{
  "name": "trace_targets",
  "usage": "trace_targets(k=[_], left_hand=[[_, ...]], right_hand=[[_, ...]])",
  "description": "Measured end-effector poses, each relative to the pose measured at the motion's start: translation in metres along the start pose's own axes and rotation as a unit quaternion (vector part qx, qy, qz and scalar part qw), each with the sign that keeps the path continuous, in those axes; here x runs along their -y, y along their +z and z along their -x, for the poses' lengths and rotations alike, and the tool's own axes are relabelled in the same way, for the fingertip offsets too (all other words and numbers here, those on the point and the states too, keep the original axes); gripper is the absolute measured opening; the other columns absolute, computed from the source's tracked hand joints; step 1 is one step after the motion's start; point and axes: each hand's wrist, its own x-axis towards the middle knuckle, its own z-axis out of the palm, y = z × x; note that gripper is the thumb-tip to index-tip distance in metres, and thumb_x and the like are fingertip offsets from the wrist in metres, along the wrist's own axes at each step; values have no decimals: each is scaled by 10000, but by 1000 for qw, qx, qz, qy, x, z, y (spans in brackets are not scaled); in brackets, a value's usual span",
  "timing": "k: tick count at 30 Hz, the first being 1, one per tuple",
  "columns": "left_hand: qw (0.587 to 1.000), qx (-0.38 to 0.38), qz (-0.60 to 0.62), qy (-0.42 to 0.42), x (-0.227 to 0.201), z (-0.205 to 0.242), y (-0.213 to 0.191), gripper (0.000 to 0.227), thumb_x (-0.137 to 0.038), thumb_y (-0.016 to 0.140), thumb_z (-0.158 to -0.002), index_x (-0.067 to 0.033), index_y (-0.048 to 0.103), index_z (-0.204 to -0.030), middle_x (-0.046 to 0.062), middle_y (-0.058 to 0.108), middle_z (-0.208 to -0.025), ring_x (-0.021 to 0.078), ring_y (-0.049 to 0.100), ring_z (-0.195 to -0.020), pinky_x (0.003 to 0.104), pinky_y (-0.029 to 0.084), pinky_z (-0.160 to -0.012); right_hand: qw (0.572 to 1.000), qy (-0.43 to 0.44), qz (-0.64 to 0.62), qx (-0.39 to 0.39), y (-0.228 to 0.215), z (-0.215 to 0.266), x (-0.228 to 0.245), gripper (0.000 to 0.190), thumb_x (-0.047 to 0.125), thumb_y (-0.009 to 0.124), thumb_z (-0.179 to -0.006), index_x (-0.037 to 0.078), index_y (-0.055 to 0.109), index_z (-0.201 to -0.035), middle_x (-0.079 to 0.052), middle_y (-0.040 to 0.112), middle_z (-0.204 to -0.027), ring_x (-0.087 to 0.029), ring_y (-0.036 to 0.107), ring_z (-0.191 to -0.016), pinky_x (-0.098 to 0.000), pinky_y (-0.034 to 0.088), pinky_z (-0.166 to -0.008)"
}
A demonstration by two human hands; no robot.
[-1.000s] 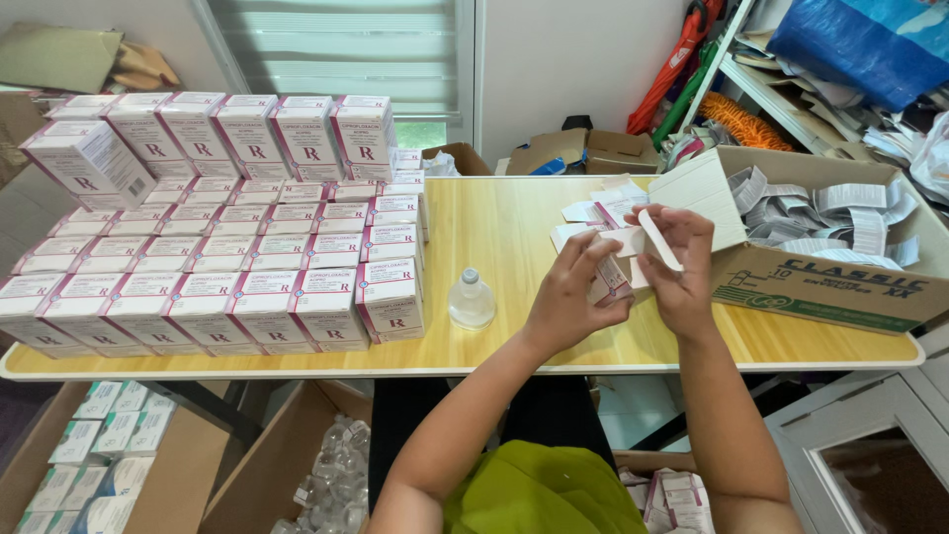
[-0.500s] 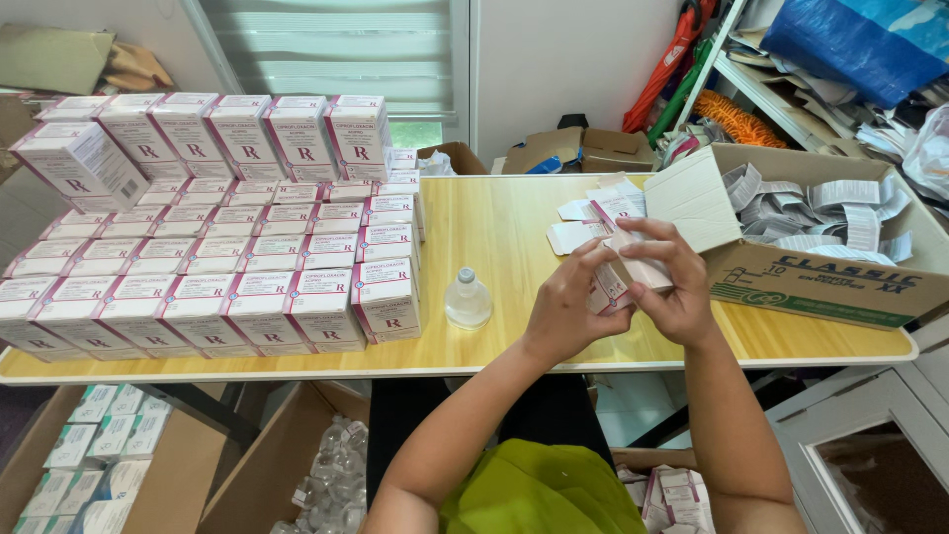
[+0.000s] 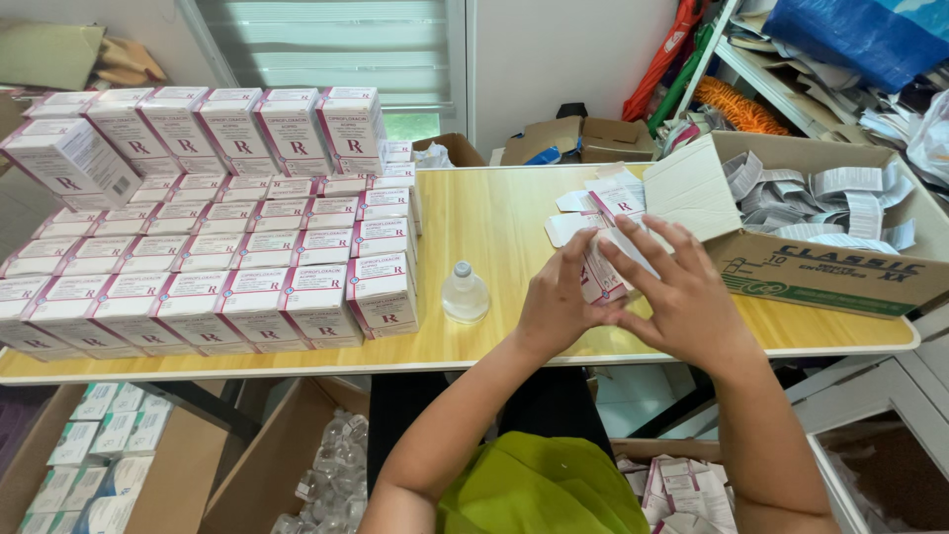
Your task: The person repeatedly picks up small clear bottles from a cardboard box, places them into white product boxes, and stacks the closed boxes on a table. The person also handles loose paper inserts and places them into the boxes during the process.
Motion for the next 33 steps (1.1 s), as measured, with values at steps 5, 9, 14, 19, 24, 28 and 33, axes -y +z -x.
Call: trace_targets(k=[5,9,14,19,24,28,33], left_hand=[[958,63,-197,197,10,-8,7,843,-243,836,-761,-242,357,-1454,116,534,-1500,321,553,-1395,562,377,-1208],[852,77,-360,372,18,1,21,665,-323,826,-944,-386,390,-1442,36,438,-1573,238,428,-1542,622,262,-1309],[900,84,-297,306,27,16,15,809,-463,838,-856,-385,326,-1477,122,292,-1615,349,321,-1487,553,253,-1244],[999,-20,19,-18,23,18,24,1210,-457,880,-671,-66,133,-1539,333,203,-1560,519,302,-1430,587,302,-1176],[981,-1,-1,-196,42,9,26,1020,-351,831,-817,-15,231,-1571,268,398,-1531,446,423,-1451,541,373,-1233],[967,1,-81,-240,62,13,21,1070,-252,831,-826,61,93,-1536,322,308,-1512,489,320,-1409,538,208,-1182],[983,10,-54,-173,83,20,32,885,-110,674,-932,76,119,-1596,331,243,-1638,475,237,-1521,504,213,-1224]], right_hand=[[975,78,-205,-22,6,26,-20,794,440,649,-875,108,384,-1545,-208,399,-1584,-382,416,-1425,-498,394,-1149],[873,317,-370,6,45,60,-41,609,146,681,-895,139,445,-1456,-116,506,-1461,-250,560,-1320,-417,512,-1061],[755,334,-535,-179,112,88,-59,603,-25,720,-836,81,390,-1330,-132,520,-1348,-264,561,-1291,-433,496,-1071],[788,233,-538,-190,142,77,-49,784,29,801,-845,95,224,-1372,-124,402,-1428,-276,416,-1421,-459,369,-1199],[928,238,-277,75,115,68,-48,662,203,871,-726,64,491,-1250,-184,584,-1284,-361,580,-1234,-467,471,-1038],[921,359,-129,-78,72,64,-127,388,190,817,-850,43,662,-1174,-159,639,-1195,-313,615,-1100,-432,517,-938],[849,487,77,191,32,56,-278,265,302,737,-1007,93,725,-1169,-120,747,-1181,-277,714,-995,-431,558,-891]])
